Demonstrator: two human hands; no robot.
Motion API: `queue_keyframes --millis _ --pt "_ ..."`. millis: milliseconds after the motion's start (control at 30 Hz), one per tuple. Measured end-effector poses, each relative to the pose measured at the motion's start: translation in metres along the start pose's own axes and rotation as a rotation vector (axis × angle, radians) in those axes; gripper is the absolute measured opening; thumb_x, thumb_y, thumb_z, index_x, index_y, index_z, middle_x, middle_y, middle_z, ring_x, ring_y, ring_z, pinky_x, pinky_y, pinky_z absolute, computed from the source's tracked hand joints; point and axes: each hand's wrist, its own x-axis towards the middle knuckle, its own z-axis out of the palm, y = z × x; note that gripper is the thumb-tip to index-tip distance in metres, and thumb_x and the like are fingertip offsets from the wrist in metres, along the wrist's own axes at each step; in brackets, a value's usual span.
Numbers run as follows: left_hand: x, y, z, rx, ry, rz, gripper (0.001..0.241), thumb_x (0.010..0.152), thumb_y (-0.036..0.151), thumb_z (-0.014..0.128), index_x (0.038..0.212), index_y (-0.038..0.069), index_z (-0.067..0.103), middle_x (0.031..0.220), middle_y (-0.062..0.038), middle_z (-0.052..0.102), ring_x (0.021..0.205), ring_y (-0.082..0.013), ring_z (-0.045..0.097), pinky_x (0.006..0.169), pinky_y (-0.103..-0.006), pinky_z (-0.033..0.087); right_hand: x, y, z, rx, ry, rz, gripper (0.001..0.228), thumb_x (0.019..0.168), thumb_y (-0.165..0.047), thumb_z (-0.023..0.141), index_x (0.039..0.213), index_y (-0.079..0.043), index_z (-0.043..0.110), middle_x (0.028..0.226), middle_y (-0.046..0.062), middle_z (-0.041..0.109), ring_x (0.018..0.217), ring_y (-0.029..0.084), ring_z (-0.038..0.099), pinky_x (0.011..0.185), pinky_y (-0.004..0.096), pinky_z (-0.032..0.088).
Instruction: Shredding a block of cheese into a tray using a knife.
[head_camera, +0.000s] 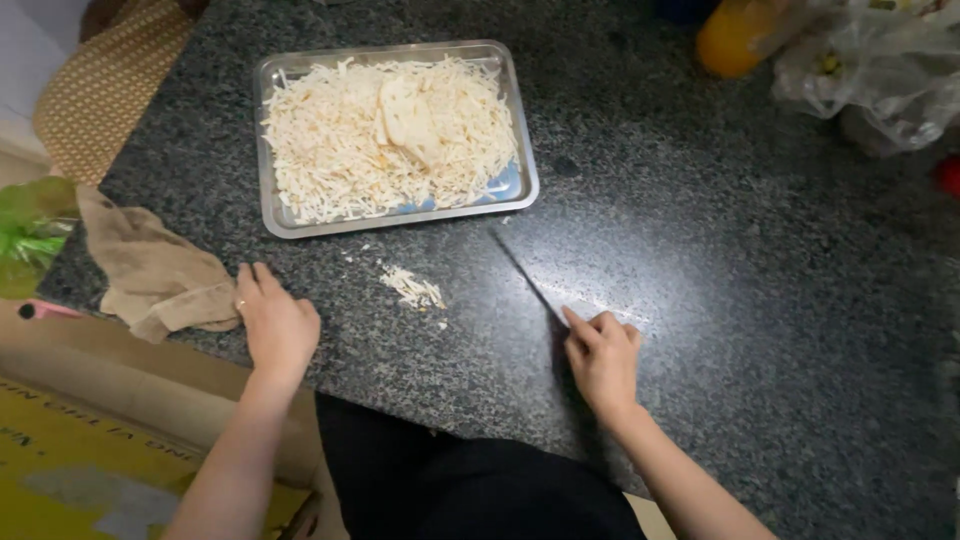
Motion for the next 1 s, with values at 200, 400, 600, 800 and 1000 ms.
queue_keyframes --millis 200,400,600,800,1000 --pt "0.01 -0.013 0.049 0.022 -0.146 -0.155 0.081 0.086 0.009 0.066 0.155 -0.019 0.032 0.161 -0.04 0.018 0.15 -0.0553 0.021 0.124 -0.059 0.023 -0.003 0.013 -0.007 -0.031 0.022 0.173 0.046 0.081 -0.018 0.07 0.124 -0.035 0.074 0.085 0.0 0.061 0.087 0.019 0.066 0.093 0.036 0.038" --pt "-0.016 0.047 0.028 -0.056 -0.058 0.089 0.075 0.077 -0.008 0.07 0.142 -0.029 0.041 0.152 -0.049 0.03 0.145 -0.0615 0.029 0.125 -0.0584 0.016 0.013 -0.021 0.009 0.019 -0.065 0.098 0.045 0.08 -0.021 0.073 0.123 -0.035 0.074 0.085 -0.002 0.063 0.088 0.017 0.067 0.094 0.035 0.037" --pt "-0.039 0.084 0.018 -0.234 -0.145 0.21 0.078 0.078 -0.012 0.061 0.15 -0.023 0.034 0.161 -0.043 0.021 0.15 -0.0558 0.022 0.125 -0.056 0.022 0.024 -0.066 0.035 0.068 -0.121 -0.076 0.045 0.08 -0.023 0.07 0.124 -0.034 0.072 0.087 -0.001 0.061 0.09 0.019 0.065 0.093 0.037 0.037" --pt "-0.029 0.053 0.021 -0.053 0.004 -0.074 0.091 0.079 0.001 0.069 0.155 -0.02 0.025 0.16 -0.044 0.016 0.152 -0.0574 0.015 0.127 -0.0591 0.012 0.029 -0.094 0.036 0.123 -0.167 -0.215 0.041 0.083 -0.025 0.068 0.122 -0.036 0.072 0.088 -0.001 0.058 0.09 0.018 0.064 0.092 0.037 0.037" --pt "-0.022 0.016 0.034 -0.1 -0.09 -0.132 0.093 0.085 0.006 0.064 0.161 -0.011 0.014 0.165 -0.04 0.009 0.156 -0.0523 0.009 0.127 -0.0594 0.006 0.063 -0.104 0.036 0.095 -0.162 -0.266 0.04 0.086 -0.022 0.064 0.122 -0.034 0.072 0.088 0.001 0.057 0.091 0.021 0.062 0.092 0.04 0.036"
